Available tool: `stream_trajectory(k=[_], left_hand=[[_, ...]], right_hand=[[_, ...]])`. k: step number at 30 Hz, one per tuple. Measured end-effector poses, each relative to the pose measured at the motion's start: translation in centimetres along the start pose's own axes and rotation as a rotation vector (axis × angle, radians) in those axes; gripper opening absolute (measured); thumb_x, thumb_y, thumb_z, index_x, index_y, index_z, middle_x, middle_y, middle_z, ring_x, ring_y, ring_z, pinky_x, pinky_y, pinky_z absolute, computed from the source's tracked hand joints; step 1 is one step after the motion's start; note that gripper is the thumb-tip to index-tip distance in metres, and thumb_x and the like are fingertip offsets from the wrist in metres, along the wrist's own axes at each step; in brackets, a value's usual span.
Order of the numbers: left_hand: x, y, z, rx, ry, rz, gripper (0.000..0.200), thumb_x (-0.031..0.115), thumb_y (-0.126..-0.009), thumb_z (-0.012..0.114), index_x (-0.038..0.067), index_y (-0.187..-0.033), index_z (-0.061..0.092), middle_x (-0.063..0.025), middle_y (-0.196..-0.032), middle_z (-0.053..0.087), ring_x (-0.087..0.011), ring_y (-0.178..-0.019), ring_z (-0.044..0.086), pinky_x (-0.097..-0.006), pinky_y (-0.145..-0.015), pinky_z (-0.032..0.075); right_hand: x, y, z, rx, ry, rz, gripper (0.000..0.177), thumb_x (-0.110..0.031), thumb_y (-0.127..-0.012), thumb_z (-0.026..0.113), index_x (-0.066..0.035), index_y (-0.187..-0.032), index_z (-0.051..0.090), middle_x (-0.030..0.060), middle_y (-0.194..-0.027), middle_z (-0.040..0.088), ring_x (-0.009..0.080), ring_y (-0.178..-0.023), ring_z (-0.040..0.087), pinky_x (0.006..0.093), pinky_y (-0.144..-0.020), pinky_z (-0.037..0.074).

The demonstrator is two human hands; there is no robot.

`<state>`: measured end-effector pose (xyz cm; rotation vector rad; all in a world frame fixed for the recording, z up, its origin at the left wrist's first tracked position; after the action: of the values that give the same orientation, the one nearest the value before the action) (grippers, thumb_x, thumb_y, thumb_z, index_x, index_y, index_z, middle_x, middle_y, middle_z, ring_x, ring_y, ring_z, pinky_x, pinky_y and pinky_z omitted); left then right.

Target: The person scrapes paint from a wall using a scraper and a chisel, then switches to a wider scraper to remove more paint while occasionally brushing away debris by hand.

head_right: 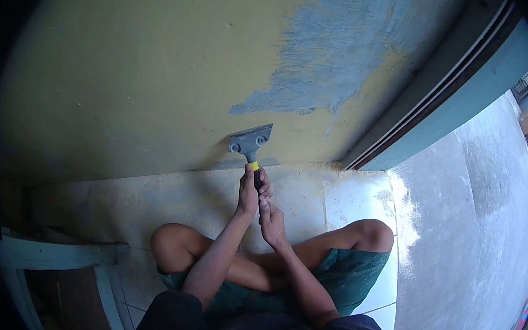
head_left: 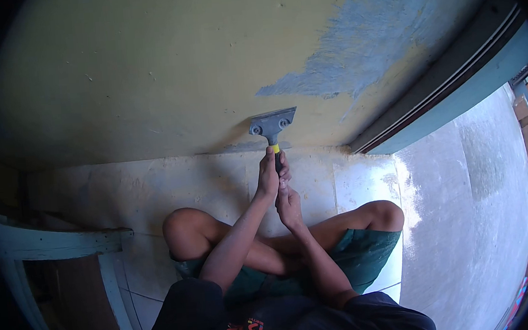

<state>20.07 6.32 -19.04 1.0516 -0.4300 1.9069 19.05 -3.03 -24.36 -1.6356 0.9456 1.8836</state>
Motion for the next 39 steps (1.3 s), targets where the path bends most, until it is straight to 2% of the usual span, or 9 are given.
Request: stream_trajectory(k=[5, 13, 14, 25, 28, 33, 35, 38, 39], left_hand=[[3.0, -0.2, 1.4, -0.022, -0.02, 0.057, 0.053, 0.06, -0.099, 0.03, 0.01, -0.081, 0.038, 0.0015, -0.055, 0.032, -0.0084, -0.04, 0.028, -0.0236, -0.041, 0.028], [1.2, 0.1, 0.2, 0.059, -0.057, -0.004, 0.052, 0.059, -0.099, 0.03, 0.011, -0.08, 0.038, 0.002, -0.054, 0.032, -0.0076, -0.04, 0.029, -0.0227, -0.04, 0.029], [1.8, 0.1, 0.8, 0.025, -0.054, -0.003, 0.053, 0.059, -0.099, 0.03, 0.011, -0.08, 0.038, 0.0021, -0.054, 0.032, -0.0076, -0.04, 0.029, -0.0229, -0.04, 0.029], [1.4, 0.3, 0.5, 0.032, -0.061, -0.016, 0.054, 0.061, -0.098, 0.031, 0.011, -0.079, 0.038, 0.0021, -0.054, 0.031, -0.0081, -0.04, 0.028, -0.0238, -0.039, 0.028], [0.9, 0.2, 0.6, 0.054, -0.035, -0.013, 0.055, 0.062, -0.097, 0.032, 0.011, -0.08, 0.038, 0.0022, -0.054, 0.031, -0.008, -0.04, 0.028, -0.0237, -0.039, 0.027], [1.3, 0.2, 0.4, 0.071, -0.032, -0.034, 0.053, 0.06, -0.098, 0.032, 0.011, -0.08, 0.038, 0.0023, -0.054, 0.03, -0.0079, -0.041, 0.028, -0.0233, -0.041, 0.027], [2.8, 0.7, 1.6, 0.031, -0.009, -0.023, 0.051, 0.058, -0.098, 0.034, 0.01, -0.081, 0.039, 0.0019, -0.054, 0.032, -0.008, -0.042, 0.029, -0.0231, -0.042, 0.028], [4.2, 1.8, 4.4, -0.221, 0.175, 0.001, 0.045, 0.051, -0.098, 0.044, 0.007, -0.086, 0.044, -0.0001, -0.058, 0.04, -0.0092, -0.049, 0.039, -0.0237, -0.05, 0.035], [4.7, 2.5, 5.0, -0.238, 0.169, 0.01, 0.045, 0.051, -0.098, 0.044, 0.007, -0.086, 0.044, -0.0001, -0.058, 0.04, -0.0092, -0.049, 0.039, -0.0237, -0.05, 0.035]], right_hand=[[-1.6, -0.5, 0.6, -0.037, -0.046, 0.01, 0.055, -0.048, -0.101, 0.039, -0.003, -0.071, 0.049, -0.0013, -0.059, 0.044, 0.0077, -0.055, 0.041, 0.0272, -0.049, 0.035], [-1.3, 0.5, 0.7, -0.01, 0.011, 0.017, 0.054, -0.049, -0.102, 0.031, -0.007, -0.072, 0.045, -0.0036, -0.053, 0.041, 0.0051, -0.048, 0.039, 0.0248, -0.044, 0.033], [-0.3, 0.5, 0.7, -0.033, -0.033, 0.075, 0.055, -0.05, -0.101, 0.038, -0.004, -0.072, 0.048, -0.002, -0.058, 0.044, 0.0072, -0.054, 0.04, 0.0267, -0.05, 0.036], [-0.4, 1.2, 0.6, -0.009, -0.011, 0.099, 0.057, -0.051, -0.101, 0.037, -0.003, -0.071, 0.048, -0.0015, -0.056, 0.043, 0.0076, -0.053, 0.041, 0.0272, -0.05, 0.037], [-1.6, 0.7, 0.3, 0.035, 0.053, -0.057, 0.054, -0.049, -0.102, 0.031, -0.008, -0.071, 0.045, -0.0048, -0.053, 0.04, 0.0055, -0.046, 0.035, 0.0248, -0.042, 0.03], [-1.1, 0.5, 0.8, 0.0, 0.018, 0.008, 0.053, -0.049, -0.102, 0.031, -0.008, -0.072, 0.046, -0.0049, -0.053, 0.04, 0.0046, -0.045, 0.036, 0.0238, -0.042, 0.03], [-1.9, 0.8, 0.6, -0.028, -0.006, 0.016, 0.052, -0.05, -0.103, 0.029, -0.008, -0.078, 0.047, -0.0052, -0.051, 0.04, 0.0041, -0.045, 0.036, 0.0233, -0.041, 0.029], [-3.8, 1.8, 0.8, -0.127, -0.121, -0.026, 0.042, -0.043, -0.103, 0.037, -0.004, -0.089, 0.048, -0.0024, -0.057, 0.044, 0.0061, -0.047, 0.038, 0.0245, -0.042, 0.032], [-5.2, 2.9, 0.1, -0.015, 0.004, -0.191, 0.036, -0.037, -0.102, 0.042, -0.003, -0.094, 0.048, -0.0006, -0.061, 0.046, 0.0074, -0.048, 0.04, 0.0256, -0.043, 0.034]])
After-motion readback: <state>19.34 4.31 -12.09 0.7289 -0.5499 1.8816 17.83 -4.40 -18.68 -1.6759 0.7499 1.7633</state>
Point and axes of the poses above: each hand's wrist, its own y-axis away from the middle knuckle, its own z-axis out of the palm, x = y × z, the point moved 10 cm from there along -y, towards the middle knuckle
